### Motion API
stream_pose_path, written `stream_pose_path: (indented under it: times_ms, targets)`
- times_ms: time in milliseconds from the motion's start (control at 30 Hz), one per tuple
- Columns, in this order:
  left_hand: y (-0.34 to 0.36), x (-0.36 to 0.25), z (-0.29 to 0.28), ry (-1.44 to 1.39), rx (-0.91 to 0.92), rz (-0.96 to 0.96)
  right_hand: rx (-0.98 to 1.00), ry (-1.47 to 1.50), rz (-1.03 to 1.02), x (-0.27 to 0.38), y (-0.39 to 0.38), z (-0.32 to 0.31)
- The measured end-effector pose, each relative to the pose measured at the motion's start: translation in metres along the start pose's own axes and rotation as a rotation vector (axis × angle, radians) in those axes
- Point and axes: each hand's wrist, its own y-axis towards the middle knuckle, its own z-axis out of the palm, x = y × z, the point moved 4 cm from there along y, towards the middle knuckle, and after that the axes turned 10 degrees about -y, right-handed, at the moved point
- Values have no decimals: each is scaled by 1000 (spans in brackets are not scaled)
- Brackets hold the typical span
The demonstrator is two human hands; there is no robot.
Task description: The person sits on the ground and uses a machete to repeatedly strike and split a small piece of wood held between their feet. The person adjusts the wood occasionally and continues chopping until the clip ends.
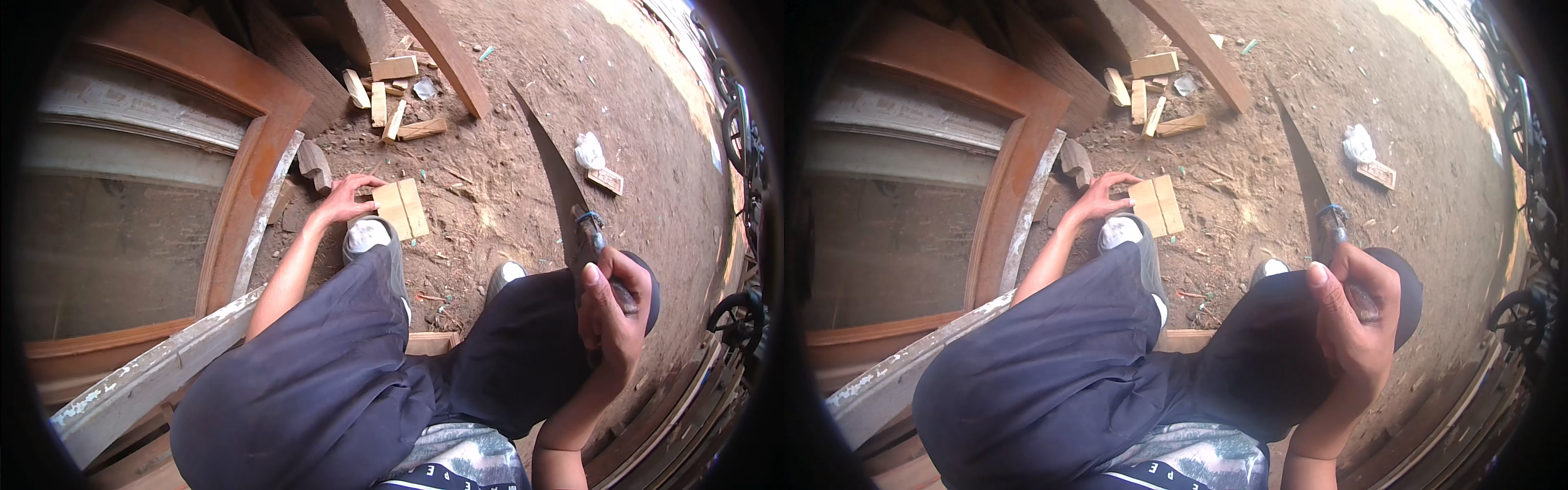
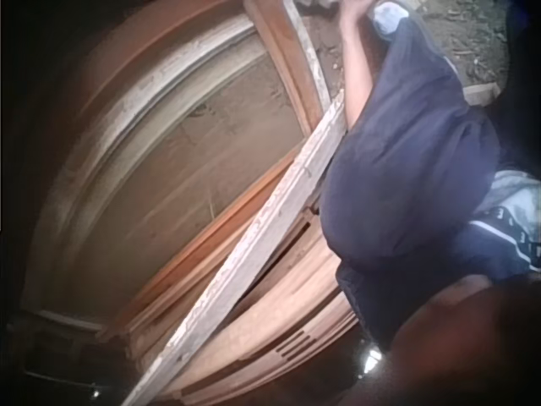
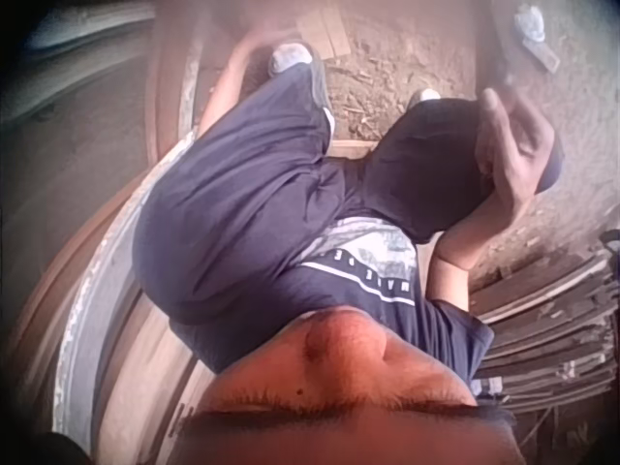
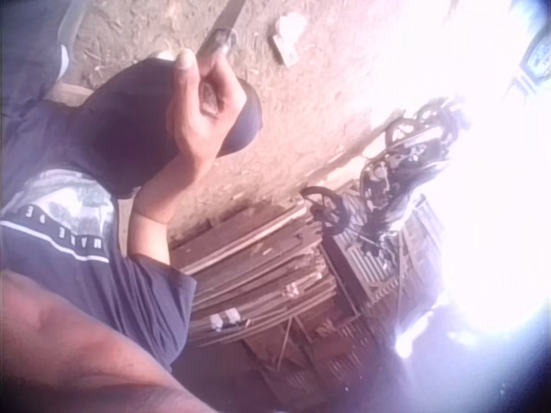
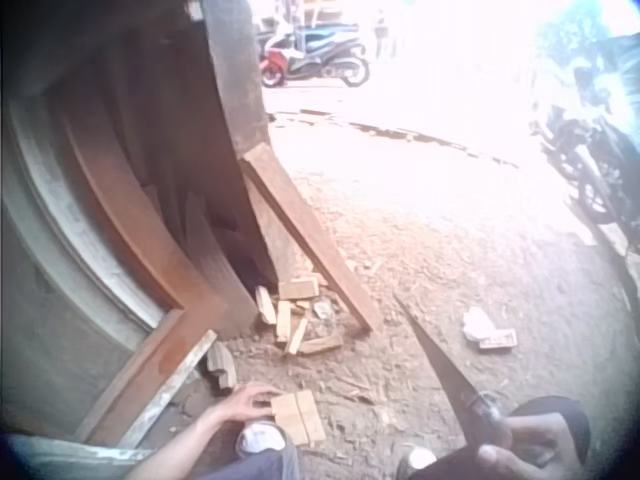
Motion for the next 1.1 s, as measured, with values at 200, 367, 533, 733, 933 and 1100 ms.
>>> stream_pose_path:
  times_ms: [200, 367, 533, 733, 933, 1100]
  targets:
    - [-1, 15, -3, 21, 84, 9, 35, -6, 12, -4, -1, 2]
    - [-1, 17, 0, -39, 54, 40, 79, 151, 101, -16, -33, 34]
    - [-5, 21, 0, -65, 50, 11, 243, 23, 42, -47, -59, 84]
    - [-5, 17, 1, -27, 32, -28, 353, -8, 26, -46, -66, 117]
    - [-6, 14, 1, -3, 43, -88, 374, -38, -17, -41, -65, 122]
    - [3, -27, 0, 101, 122, -69, 290, -77, -20, -39, -55, 106]
